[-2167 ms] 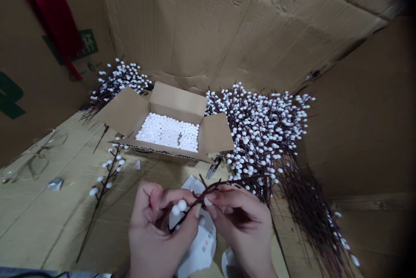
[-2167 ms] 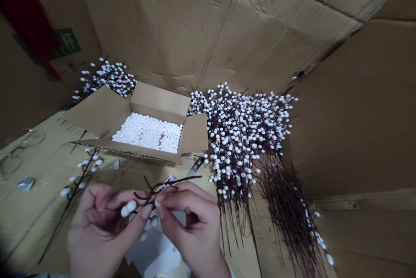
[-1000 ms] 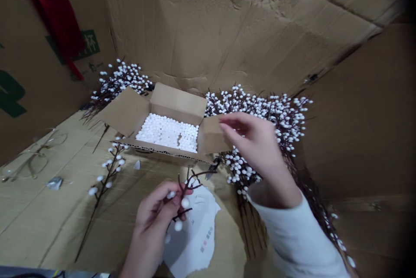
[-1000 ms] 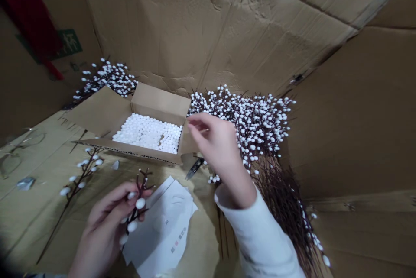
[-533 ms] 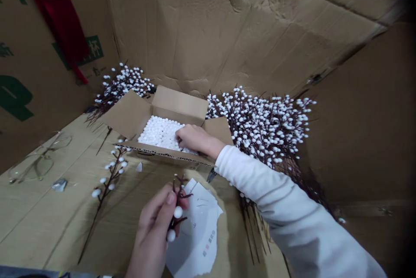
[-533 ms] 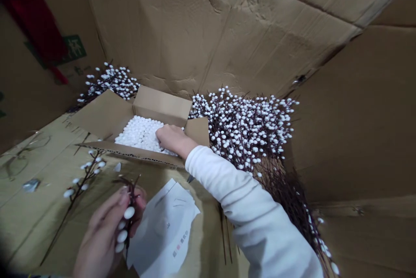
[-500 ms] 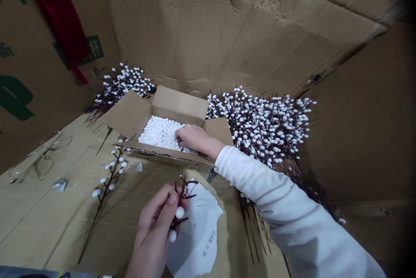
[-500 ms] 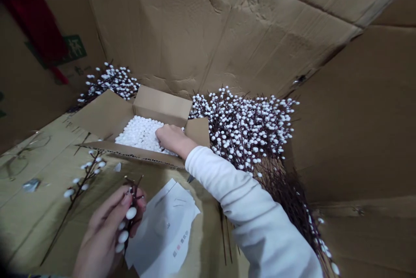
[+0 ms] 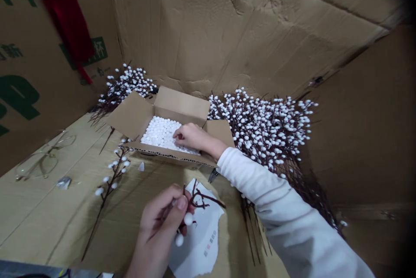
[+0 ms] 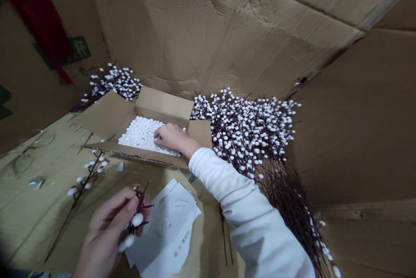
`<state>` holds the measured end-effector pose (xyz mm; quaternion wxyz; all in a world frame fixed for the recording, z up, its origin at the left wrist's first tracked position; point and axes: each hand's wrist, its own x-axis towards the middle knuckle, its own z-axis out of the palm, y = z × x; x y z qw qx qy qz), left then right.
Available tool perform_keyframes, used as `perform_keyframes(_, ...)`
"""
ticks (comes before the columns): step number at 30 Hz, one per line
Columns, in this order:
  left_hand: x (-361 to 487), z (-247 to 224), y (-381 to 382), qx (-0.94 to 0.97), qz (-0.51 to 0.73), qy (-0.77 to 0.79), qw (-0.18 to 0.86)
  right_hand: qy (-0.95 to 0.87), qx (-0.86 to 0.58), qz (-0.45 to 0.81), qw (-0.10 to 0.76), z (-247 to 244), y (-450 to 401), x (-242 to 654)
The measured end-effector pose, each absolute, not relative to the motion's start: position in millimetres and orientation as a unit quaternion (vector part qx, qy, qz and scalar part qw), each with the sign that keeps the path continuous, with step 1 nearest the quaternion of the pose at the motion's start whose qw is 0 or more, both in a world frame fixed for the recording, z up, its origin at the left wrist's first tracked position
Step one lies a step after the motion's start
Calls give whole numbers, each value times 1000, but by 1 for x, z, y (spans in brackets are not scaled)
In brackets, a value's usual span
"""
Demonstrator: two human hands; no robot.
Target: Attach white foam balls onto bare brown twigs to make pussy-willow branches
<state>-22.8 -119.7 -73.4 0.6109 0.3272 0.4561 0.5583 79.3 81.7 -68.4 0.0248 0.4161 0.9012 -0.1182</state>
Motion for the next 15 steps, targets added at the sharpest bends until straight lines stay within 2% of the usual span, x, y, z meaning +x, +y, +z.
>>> perform_keyframes(4, -22, -73, -121, 355, 563, 440, 604, 905, 402, -142, 10, -79, 84, 78)
perform_keyframes(7, -23, -75, -123, 359, 557, 443, 604, 902, 398, -164, -31, -81, 85, 77)
perform_keyframes(15, -28, -83, -123, 333, 529, 450, 638, 827, 415, -277, -259, -42, 47, 102)
